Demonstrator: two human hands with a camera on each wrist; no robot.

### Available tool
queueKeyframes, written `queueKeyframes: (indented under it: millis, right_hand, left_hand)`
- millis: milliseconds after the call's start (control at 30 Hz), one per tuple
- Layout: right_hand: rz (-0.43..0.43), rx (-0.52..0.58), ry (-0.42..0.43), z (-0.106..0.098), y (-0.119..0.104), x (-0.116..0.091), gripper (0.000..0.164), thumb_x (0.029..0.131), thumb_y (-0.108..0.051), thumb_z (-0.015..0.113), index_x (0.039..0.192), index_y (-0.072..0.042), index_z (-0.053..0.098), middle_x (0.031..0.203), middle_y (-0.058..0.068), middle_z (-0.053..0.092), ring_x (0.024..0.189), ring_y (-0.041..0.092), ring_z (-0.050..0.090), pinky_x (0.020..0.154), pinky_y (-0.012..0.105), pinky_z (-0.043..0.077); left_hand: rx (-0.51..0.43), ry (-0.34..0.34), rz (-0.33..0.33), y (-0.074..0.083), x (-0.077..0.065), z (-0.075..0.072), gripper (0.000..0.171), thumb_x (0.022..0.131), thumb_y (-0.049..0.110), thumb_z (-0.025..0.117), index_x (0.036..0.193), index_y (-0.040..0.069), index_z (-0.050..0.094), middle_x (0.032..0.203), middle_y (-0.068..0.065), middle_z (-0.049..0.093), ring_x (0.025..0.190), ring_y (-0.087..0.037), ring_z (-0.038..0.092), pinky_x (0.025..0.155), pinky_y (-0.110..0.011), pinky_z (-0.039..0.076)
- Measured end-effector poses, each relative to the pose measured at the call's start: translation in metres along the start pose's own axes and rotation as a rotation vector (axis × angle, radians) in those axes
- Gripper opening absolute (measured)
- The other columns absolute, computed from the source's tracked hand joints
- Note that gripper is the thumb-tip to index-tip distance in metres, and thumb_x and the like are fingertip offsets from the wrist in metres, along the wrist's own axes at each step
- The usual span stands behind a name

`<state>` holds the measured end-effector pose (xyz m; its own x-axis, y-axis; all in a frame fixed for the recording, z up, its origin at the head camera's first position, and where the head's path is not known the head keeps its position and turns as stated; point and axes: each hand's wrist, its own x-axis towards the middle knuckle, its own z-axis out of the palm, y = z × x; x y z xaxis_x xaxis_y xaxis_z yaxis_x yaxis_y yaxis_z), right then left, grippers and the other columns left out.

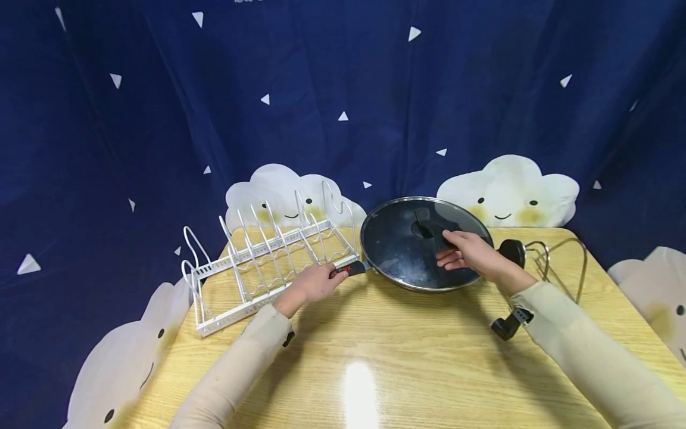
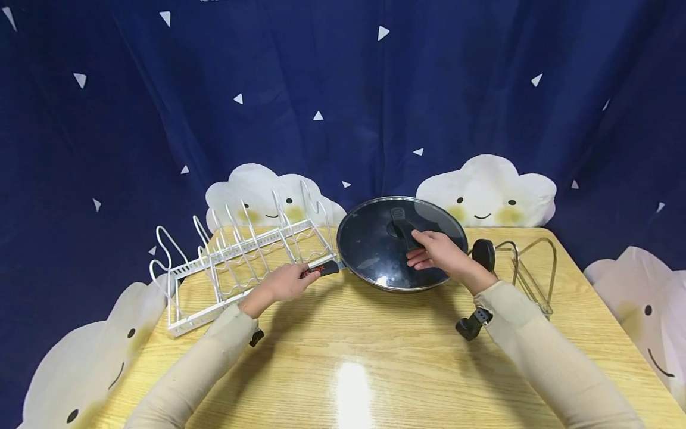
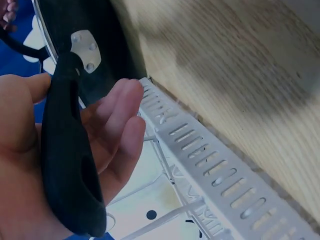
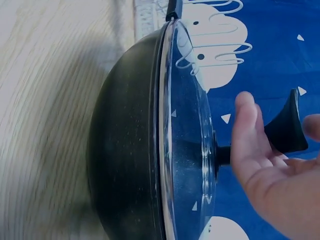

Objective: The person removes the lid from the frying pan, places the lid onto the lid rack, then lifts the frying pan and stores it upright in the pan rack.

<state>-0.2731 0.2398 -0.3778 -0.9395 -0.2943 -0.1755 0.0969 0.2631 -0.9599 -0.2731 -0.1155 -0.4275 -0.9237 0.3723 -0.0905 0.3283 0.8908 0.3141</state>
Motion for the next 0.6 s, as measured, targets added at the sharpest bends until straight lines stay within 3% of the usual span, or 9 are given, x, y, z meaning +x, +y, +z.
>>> queueKeyframes:
  millis: [100,200,367,500,600]
  right_hand:
    - [0.028,0.096,-0.051,-0.001,0.002,0.002,0.068,0.102,-0.041,0.034,0.138,0.015,0.020,0.094,0.013,0.065,0.080,0.015,0.067,0.074,0.029,0.054]
    - [0.054,0.192,-0.089,-0.002,0.003,0.003,0.070,0.102,-0.041,0.034,0.140,0.014,0.016,0.093,0.010,0.066,0.081,0.015,0.067,0.076,0.029,0.054]
    - [0.070,0.340,-0.115,-0.003,0.003,0.008,0.070,0.103,-0.040,0.033,0.140,0.015,0.014,0.089,0.007,0.068,0.080,0.016,0.068,0.078,0.029,0.053]
    - [0.097,0.459,-0.112,-0.004,0.003,0.014,0.065,0.103,-0.037,0.034,0.140,0.014,0.015,0.089,0.009,0.068,0.080,0.017,0.068,0.077,0.027,0.053]
    - [0.130,0.562,-0.126,-0.004,0.002,0.017,0.057,0.103,-0.035,0.034,0.136,0.010,0.022,0.092,0.012,0.066,0.081,0.018,0.067,0.076,0.027,0.053]
  left_hand:
    - [-0.019,-0.026,0.001,-0.002,0.001,-0.002,0.045,0.098,0.051,0.040,0.075,0.014,0.052,0.066,-0.002,0.048,0.058,-0.018,0.046,0.054,-0.032,0.037]
    - [-0.081,-0.074,-0.002,-0.003,0.002,-0.004,0.049,0.097,0.051,0.041,0.077,0.010,0.058,0.067,-0.003,0.058,0.059,-0.018,0.052,0.057,-0.031,0.041]
    - [-0.301,-0.192,-0.033,-0.007,0.005,-0.008,0.056,0.097,0.049,0.045,0.092,-0.004,0.064,0.078,-0.015,0.070,0.068,-0.028,0.068,0.066,-0.035,0.053]
    - [-0.454,-0.261,-0.066,-0.011,0.007,-0.010,0.058,0.097,0.048,0.047,0.101,-0.009,0.062,0.084,-0.021,0.068,0.073,-0.035,0.068,0.068,-0.044,0.055]
    - [-0.501,-0.276,-0.070,-0.013,0.007,-0.009,0.059,0.096,0.047,0.048,0.103,-0.009,0.062,0.080,-0.021,0.068,0.067,-0.031,0.068,0.065,-0.043,0.055]
